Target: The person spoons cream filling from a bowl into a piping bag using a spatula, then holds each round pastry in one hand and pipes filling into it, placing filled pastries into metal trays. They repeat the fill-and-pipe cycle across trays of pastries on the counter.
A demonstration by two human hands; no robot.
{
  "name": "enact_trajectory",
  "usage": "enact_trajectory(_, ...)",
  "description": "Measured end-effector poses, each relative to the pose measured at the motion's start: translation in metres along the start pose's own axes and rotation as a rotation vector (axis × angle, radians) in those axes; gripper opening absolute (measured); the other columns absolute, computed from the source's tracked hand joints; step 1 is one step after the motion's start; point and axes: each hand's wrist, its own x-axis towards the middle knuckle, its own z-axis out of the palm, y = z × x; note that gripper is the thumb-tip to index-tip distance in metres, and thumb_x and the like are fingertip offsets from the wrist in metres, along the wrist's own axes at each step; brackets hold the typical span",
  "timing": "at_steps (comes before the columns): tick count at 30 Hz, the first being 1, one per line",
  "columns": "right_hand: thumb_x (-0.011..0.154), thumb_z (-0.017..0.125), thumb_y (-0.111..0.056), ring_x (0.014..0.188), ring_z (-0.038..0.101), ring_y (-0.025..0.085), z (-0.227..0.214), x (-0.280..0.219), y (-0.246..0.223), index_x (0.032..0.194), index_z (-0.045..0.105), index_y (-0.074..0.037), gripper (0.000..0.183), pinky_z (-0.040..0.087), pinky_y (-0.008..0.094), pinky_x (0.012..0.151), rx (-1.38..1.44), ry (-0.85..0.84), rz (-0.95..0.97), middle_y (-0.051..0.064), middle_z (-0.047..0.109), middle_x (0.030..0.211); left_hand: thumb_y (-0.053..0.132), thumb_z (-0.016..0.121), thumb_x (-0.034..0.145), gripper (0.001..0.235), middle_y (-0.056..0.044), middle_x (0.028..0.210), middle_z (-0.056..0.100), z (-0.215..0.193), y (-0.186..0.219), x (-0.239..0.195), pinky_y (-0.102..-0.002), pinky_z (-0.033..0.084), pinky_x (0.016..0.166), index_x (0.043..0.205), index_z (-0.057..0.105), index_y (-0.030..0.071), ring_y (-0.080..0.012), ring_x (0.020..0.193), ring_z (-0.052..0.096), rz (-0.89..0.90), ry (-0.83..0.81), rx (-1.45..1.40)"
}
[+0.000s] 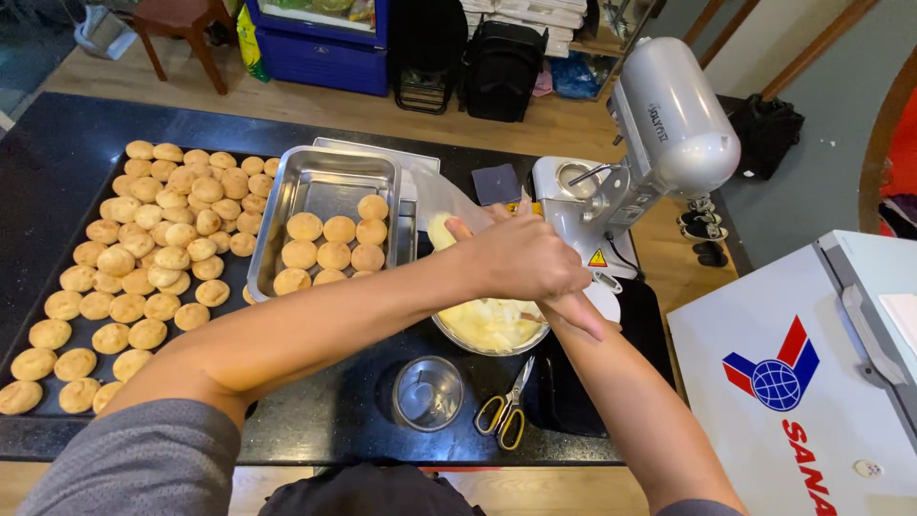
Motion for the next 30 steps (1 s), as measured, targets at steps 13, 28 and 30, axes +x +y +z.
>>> enact_trajectory(13,0.104,0.043,-0.035,0.114,0.067,0.021,-0.108,0.022,-0.039,0.128,0.065,-0.005,0.045,0.053,0.036,0.099,0.736,-0.229,0.347,0.011,0.071,0.123,0.078,0.060,0.089,0.073,-0.015,0.068,0.063,-0.062,-0.100,-0.001,-0.048,0.051,0.065,0.077,0.068,0.007,-0.0376,0.068,0.063,-0.203,-0.235,0.097)
enact_trajectory(28,0.107,0.052,-0.029,0.109,0.066,0.019,-0.077,-0.005,0.019,0.125,0.067,-0.005,0.034,0.054,0.033,0.091,0.593,-0.201,0.190,0.010,0.072,0.117,0.076,0.067,0.082,0.073,-0.017,0.055,0.057,-0.043,-0.067,0.034,-0.049,0.046,0.051,0.062,0.063,0.006,-0.0424,0.056,0.057,-0.081,-0.234,-0.034)
enact_trajectory(30,0.106,0.051,-0.028,0.114,0.062,0.019,-0.072,-0.012,0.015,0.129,0.064,-0.006,0.034,0.051,0.034,0.095,0.440,-0.193,0.221,0.011,0.069,0.122,0.068,0.068,0.084,0.064,-0.016,0.059,0.061,-0.030,-0.066,0.035,-0.050,0.047,0.051,0.065,0.064,0.007,-0.0418,0.059,0.061,-0.031,-0.225,0.000)
